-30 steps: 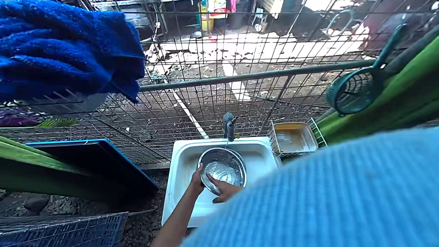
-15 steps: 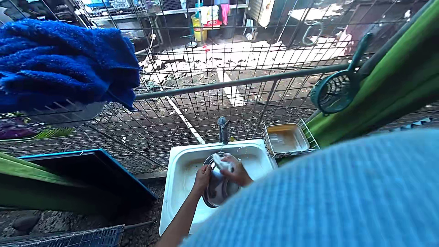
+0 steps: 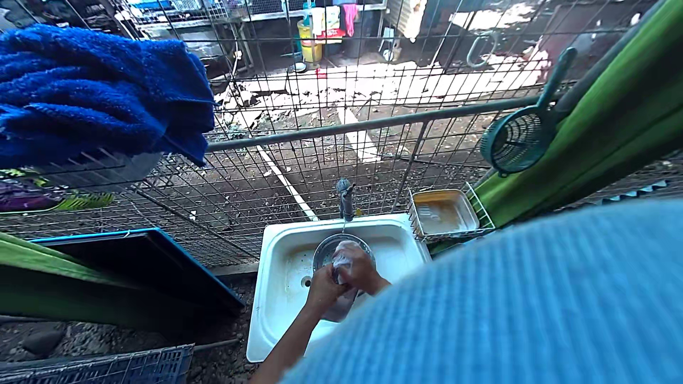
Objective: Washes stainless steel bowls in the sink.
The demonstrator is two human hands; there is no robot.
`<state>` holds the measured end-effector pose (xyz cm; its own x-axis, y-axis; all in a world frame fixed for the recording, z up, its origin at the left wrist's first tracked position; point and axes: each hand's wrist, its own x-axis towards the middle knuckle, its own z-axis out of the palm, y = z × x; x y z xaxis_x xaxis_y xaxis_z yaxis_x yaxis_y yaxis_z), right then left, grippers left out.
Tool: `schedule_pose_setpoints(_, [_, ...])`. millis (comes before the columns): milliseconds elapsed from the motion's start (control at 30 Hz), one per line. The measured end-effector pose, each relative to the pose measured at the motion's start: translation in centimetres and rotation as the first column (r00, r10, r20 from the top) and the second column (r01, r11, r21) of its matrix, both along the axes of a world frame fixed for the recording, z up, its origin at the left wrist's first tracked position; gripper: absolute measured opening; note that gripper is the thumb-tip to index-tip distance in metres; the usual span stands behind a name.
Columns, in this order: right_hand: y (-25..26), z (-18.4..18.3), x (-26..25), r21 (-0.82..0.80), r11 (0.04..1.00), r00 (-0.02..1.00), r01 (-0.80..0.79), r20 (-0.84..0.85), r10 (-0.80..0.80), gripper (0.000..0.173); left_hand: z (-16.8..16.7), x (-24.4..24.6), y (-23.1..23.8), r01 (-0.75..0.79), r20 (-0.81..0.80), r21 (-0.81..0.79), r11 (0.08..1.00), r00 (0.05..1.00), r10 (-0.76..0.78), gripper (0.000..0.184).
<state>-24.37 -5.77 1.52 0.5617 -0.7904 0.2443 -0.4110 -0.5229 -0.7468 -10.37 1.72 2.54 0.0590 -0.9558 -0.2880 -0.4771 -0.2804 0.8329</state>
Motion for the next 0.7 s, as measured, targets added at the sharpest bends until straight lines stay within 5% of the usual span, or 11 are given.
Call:
schedule_pose_setpoints(100, [-4.8,-1.9,-2.6,0.622,0.775,0.921,0.113,0.227,-0.317,0.026,2.5,0.7,2.0,-0.081,-0.158,-0.11,0.991,0.985,0.063,0.038])
schedule_pose_setpoints(167, [-6.0,-2.5,-3.5,0.739,0.664,0.863,0.111,0.26,-0.433,0.024,5.9,0.8,2.2,-0.166,-0.303,0.016,0.986,0.939,0.163,0.035])
schedule_pose_setpoints(200, [-6.0,-1.7,-3.2,0.685,0.71,0.893,0.16,0.206,-0.399,0.022,6.2,1.3,1.7,-0.165,-0.314,0.095,0.982,0.931,0.187,0.033])
schedule_pose_setpoints(267, [-4.5,1.4,-1.2,0.439,0.883,0.985,0.167,-0.118,-0.128,0.028,0.6,2.8,0.8,-0.058,-0.256,-0.108,0.992,0.966,0.029,0.028])
schedule_pose_setpoints(333, [-1.9,4.3,1.4,0.273,0.961,0.917,-0.038,-0.374,0.143,0.034,-0.5,2.4,0.0,-0.006,-0.203,0.003,1.0,0.979,0.006,0.023])
schedule_pose_setpoints(400, [-2.3,3.2,1.3,0.226,0.968,0.983,-0.112,-0.117,0.141,0.029,-0.4,1.9,0.6,-0.134,-0.22,0.012,0.991,0.966,0.133,0.025])
schedule_pose_setpoints(467, [-5.4,0.5,-0.3,0.439,0.899,0.982,-0.013,0.175,-0.071,0.024,-1.0,2.5,2.0,-0.268,-0.356,-0.129,0.955,0.911,0.207,0.027])
schedule_pose_setpoints(500, [-6.7,-0.5,-1.0,0.552,0.832,0.968,0.047,0.18,-0.174,0.024,-1.7,2.9,2.5,-0.312,-0.447,-0.161,0.936,0.869,0.213,0.03])
schedule_pose_setpoints(567, [-7.1,-0.9,-0.6,0.565,0.816,0.99,0.124,-0.01,-0.143,0.03,-2.1,3.2,2.8,-0.28,-0.477,-0.088,0.956,0.854,0.206,0.031])
schedule_pose_setpoints(633, [-5.0,1.6,1.9,0.398,0.917,0.928,-0.017,-0.335,0.163,0.037,-1.9,3.1,1.9,-0.154,-0.358,0.041,0.987,0.92,0.159,0.025])
schedule_pose_setpoints(700, [-2.9,4.2,4.1,0.333,0.925,0.866,-0.185,-0.39,0.313,0.035,-1.9,3.2,0.9,-0.145,-0.335,0.101,0.984,0.927,0.171,0.02])
